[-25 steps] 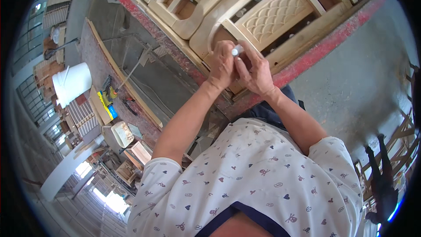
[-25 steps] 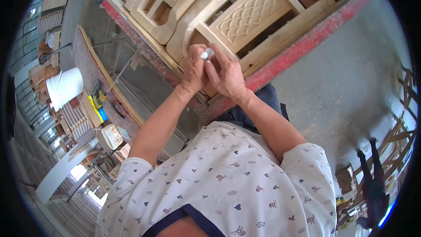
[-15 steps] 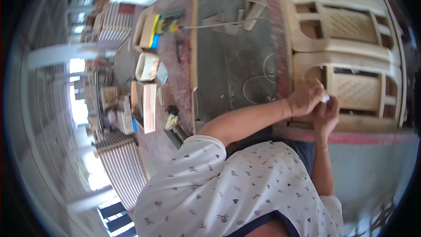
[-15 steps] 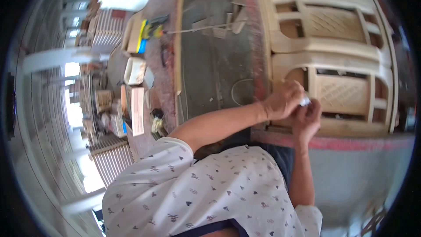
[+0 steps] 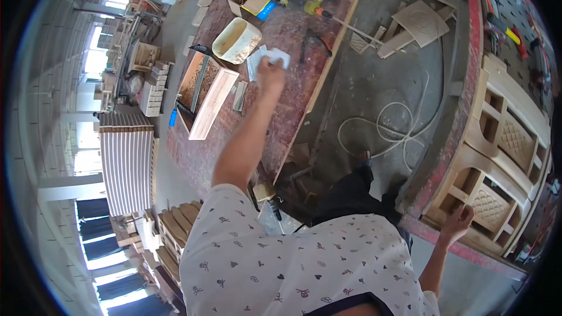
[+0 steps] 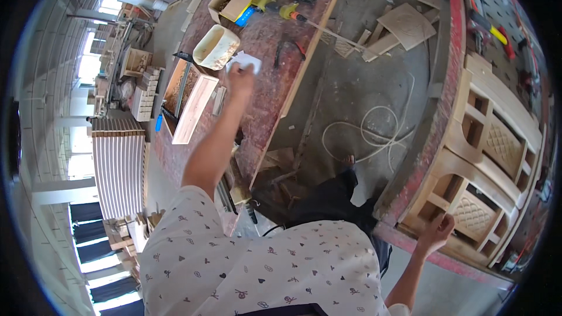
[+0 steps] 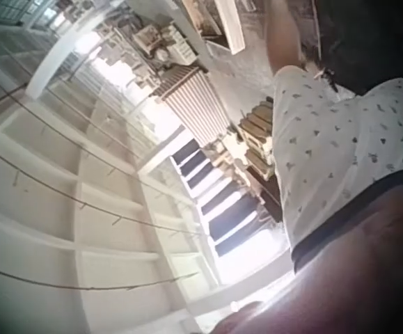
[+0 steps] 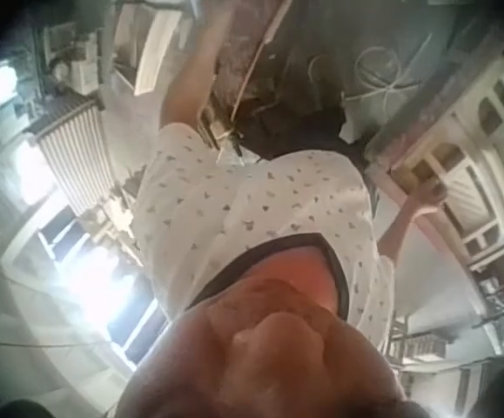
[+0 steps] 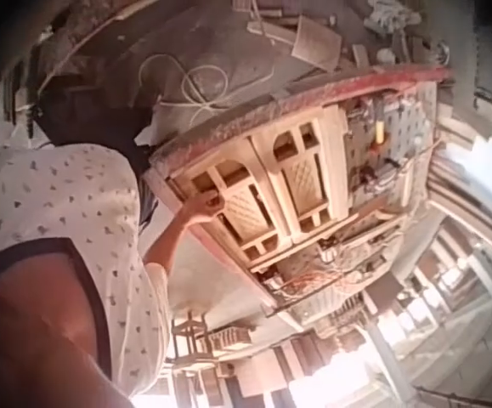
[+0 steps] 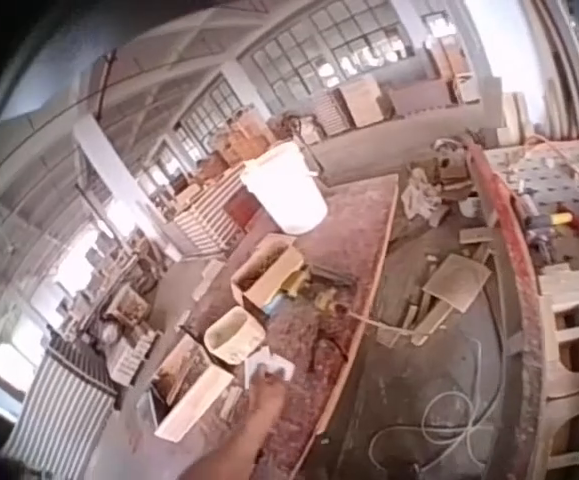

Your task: The user assembles wooden panels or furniture components using a hammer and a pneumatic nail gun in a workshop.

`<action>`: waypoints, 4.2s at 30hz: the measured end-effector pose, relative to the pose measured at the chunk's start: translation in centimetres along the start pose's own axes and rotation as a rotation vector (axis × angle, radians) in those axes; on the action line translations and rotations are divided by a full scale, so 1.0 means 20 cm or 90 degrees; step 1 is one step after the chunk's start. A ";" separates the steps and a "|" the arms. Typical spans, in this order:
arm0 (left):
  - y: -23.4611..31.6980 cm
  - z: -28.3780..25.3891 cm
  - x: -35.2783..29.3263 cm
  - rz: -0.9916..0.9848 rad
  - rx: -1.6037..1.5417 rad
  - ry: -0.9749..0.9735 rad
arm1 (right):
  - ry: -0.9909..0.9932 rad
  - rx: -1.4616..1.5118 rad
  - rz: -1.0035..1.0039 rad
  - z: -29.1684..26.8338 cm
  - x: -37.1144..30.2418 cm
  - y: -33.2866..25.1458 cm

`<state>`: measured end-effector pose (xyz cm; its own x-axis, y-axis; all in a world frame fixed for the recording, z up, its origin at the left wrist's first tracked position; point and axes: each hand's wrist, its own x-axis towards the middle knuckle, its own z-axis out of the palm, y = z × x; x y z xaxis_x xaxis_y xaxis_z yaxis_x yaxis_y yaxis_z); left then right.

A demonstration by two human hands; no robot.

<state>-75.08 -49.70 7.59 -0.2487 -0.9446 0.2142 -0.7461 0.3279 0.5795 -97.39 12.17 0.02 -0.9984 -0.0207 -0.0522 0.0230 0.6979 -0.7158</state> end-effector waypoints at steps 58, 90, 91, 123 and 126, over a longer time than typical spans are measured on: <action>-0.31 -0.56 0.38 0.072 -0.198 0.149 | 0.304 -0.642 -0.108 -0.08 -0.06 0.46; -0.31 -0.79 1.90 0.001 -0.530 -0.111 | -0.129 -0.423 0.486 0.10 -0.26 -0.55; -0.16 -0.86 1.80 -0.108 -0.624 -0.173 | -0.221 -0.623 0.223 0.14 -0.24 -0.56; 1.23 0.26 -1.18 1.024 -0.192 -0.827 | 0.247 0.203 -0.088 -0.19 -0.30 -0.41; 1.24 0.43 -1.22 1.073 -0.133 -0.744 | 0.357 -0.029 0.128 -0.13 -0.42 -0.13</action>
<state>-92.92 -18.64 9.94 -0.7205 0.6898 0.0713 0.6340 0.6134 0.4710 -89.21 12.33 4.07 -0.8498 0.4874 0.2006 0.2248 0.6794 -0.6985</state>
